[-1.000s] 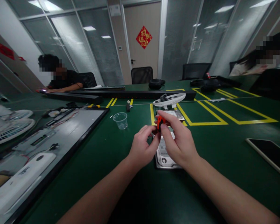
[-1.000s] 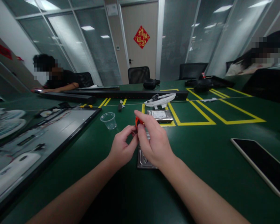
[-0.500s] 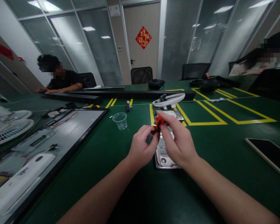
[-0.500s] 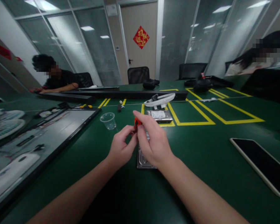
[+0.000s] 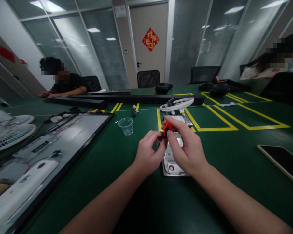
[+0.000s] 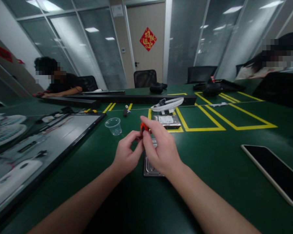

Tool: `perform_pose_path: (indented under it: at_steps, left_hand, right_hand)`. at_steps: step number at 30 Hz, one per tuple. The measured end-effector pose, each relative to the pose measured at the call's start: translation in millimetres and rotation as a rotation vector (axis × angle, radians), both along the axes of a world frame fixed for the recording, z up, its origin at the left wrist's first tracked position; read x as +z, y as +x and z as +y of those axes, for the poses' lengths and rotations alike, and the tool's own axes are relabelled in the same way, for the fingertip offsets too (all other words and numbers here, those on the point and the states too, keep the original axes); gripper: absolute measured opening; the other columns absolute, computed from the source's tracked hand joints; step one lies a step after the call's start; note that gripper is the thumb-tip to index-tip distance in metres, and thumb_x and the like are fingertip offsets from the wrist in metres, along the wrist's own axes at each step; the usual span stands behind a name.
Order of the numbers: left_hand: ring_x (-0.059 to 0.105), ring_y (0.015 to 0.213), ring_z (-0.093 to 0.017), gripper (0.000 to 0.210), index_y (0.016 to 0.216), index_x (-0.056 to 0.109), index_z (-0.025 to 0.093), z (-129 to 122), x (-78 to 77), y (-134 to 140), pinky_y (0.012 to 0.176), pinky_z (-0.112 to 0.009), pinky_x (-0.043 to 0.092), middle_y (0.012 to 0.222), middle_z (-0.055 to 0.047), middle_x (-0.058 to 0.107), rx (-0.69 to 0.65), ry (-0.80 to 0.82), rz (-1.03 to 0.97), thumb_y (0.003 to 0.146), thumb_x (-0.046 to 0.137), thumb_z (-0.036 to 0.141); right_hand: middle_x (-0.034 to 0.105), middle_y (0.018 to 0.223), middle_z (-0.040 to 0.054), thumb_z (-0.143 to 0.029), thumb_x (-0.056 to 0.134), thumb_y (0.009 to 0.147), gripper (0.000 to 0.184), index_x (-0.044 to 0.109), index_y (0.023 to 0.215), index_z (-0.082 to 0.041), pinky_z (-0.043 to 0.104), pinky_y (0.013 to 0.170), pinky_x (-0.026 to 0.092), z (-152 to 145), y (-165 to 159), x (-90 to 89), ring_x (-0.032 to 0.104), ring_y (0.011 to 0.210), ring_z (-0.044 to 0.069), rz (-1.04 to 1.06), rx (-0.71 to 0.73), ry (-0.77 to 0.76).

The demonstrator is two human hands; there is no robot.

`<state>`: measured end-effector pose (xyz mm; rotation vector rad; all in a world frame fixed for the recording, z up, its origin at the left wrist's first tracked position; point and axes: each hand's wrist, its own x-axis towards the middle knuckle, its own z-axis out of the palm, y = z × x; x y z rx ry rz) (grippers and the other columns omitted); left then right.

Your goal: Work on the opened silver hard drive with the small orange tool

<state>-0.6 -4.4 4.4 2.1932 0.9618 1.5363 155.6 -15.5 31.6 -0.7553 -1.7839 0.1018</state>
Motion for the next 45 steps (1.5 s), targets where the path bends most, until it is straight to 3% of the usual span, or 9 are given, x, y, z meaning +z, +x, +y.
perform_pose_path:
  at_steps: [7, 15, 22, 27, 30, 32, 36, 42, 45]
  left_hand:
    - [0.06, 0.08, -0.016, 0.013, 0.098, 0.064, 0.02, 2.5, -5.2, -0.5, 0.074, -0.03, 0.049, 0.088, -0.001, 0.066, 0.056, 0.02, -0.024, 0.088, 0.071, 0.016]
    - [0.061, 0.082, -0.017, 0.008, 0.102, 0.065, 0.019, 1.4, -1.1, 0.1, 0.075, -0.03, 0.048, 0.092, -0.003, 0.068, 0.001, 0.015, 0.0, 0.096, 0.062, 0.016]
    - [0.06, 0.081, -0.016, 0.009, 0.098, 0.064, 0.019, 2.2, -4.1, -1.0, 0.074, -0.03, 0.048, 0.089, -0.002, 0.066, 0.038, 0.022, -0.016, 0.09, 0.068, 0.015]
    - [0.059, 0.082, -0.017, 0.007, 0.097, 0.064, 0.019, 1.5, -1.5, -0.8, 0.074, -0.031, 0.047, 0.09, -0.003, 0.066, -0.012, 0.003, -0.002, 0.098, 0.058, 0.017]
    - [0.059, 0.082, -0.017, 0.005, 0.097, 0.062, 0.019, 1.8, -2.6, 0.6, 0.074, -0.031, 0.047, 0.091, -0.003, 0.065, 0.008, 0.001, -0.016, 0.094, 0.063, 0.017]
    - [0.059, 0.081, -0.017, 0.014, 0.098, 0.061, 0.019, 2.7, -4.8, 1.1, 0.073, -0.03, 0.047, 0.09, -0.002, 0.065, 0.03, 0.006, -0.033, 0.087, 0.07, 0.015]
    - [0.06, 0.08, -0.017, 0.014, 0.096, 0.063, 0.019, 4.1, -6.5, 0.9, 0.074, -0.03, 0.048, 0.088, -0.001, 0.065, 0.022, 0.004, -0.03, 0.087, 0.067, 0.01]
    - [0.061, 0.085, -0.017, 0.008, 0.102, 0.065, 0.019, 0.7, -1.4, 2.0, 0.076, -0.031, 0.049, 0.095, -0.004, 0.068, -0.055, -0.001, 0.006, 0.098, 0.059, 0.016]
    - [0.061, 0.085, -0.017, 0.011, 0.104, 0.064, 0.019, 0.5, -2.2, 1.7, 0.077, -0.031, 0.049, 0.096, -0.003, 0.067, -0.023, 0.001, -0.015, 0.094, 0.064, 0.016]
  right_hand:
    - [0.065, 0.108, 0.0077, -0.021, 0.063, 0.098, 0.036, 0.059, 0.135, -0.023, 0.04, 0.086, 0.058, 2.1, -1.3, 0.9, 0.064, 0.095, 0.022, -0.011, -0.07, 0.026]
    - [0.068, 0.13, 0.0096, -0.016, 0.054, 0.101, 0.042, 0.055, 0.142, -0.024, 0.041, 0.098, 0.057, 0.1, -0.8, -0.9, 0.068, 0.113, 0.023, 0.006, -0.012, 0.003]
    - [0.067, 0.109, 0.0073, -0.023, 0.064, 0.098, 0.037, 0.058, 0.135, -0.024, 0.04, 0.085, 0.058, 1.5, 0.0, -0.2, 0.065, 0.094, 0.022, 0.001, -0.073, 0.023]
    - [0.068, 0.129, 0.0097, -0.019, 0.056, 0.1, 0.044, 0.053, 0.144, -0.026, 0.044, 0.097, 0.058, 0.4, -0.5, -2.3, 0.068, 0.111, 0.024, 0.007, -0.002, -0.015]
    - [0.068, 0.133, 0.0096, -0.017, 0.055, 0.1, 0.046, 0.053, 0.145, -0.027, 0.044, 0.099, 0.058, 0.9, -1.6, -3.5, 0.069, 0.113, 0.024, 0.011, -0.004, -0.022]
    - [0.069, 0.127, 0.0093, -0.018, 0.059, 0.099, 0.045, 0.054, 0.142, -0.025, 0.043, 0.094, 0.059, 2.0, -2.1, -3.4, 0.069, 0.105, 0.023, 0.005, -0.026, -0.005]
    - [0.067, 0.108, 0.0075, -0.02, 0.063, 0.097, 0.041, 0.057, 0.137, -0.023, 0.04, 0.085, 0.059, 3.1, -2.2, -1.9, 0.065, 0.093, 0.022, 0.002, -0.072, 0.031]
    - [0.067, 0.135, 0.0089, -0.018, 0.053, 0.102, 0.048, 0.05, 0.149, -0.026, 0.042, 0.105, 0.055, -0.3, -0.2, -4.2, 0.067, 0.121, 0.023, 0.008, 0.005, -0.029]
    - [0.068, 0.134, 0.0087, -0.018, 0.054, 0.102, 0.047, 0.052, 0.148, -0.026, 0.041, 0.104, 0.056, 0.1, -0.1, -4.4, 0.068, 0.12, 0.023, 0.007, 0.0, -0.034]
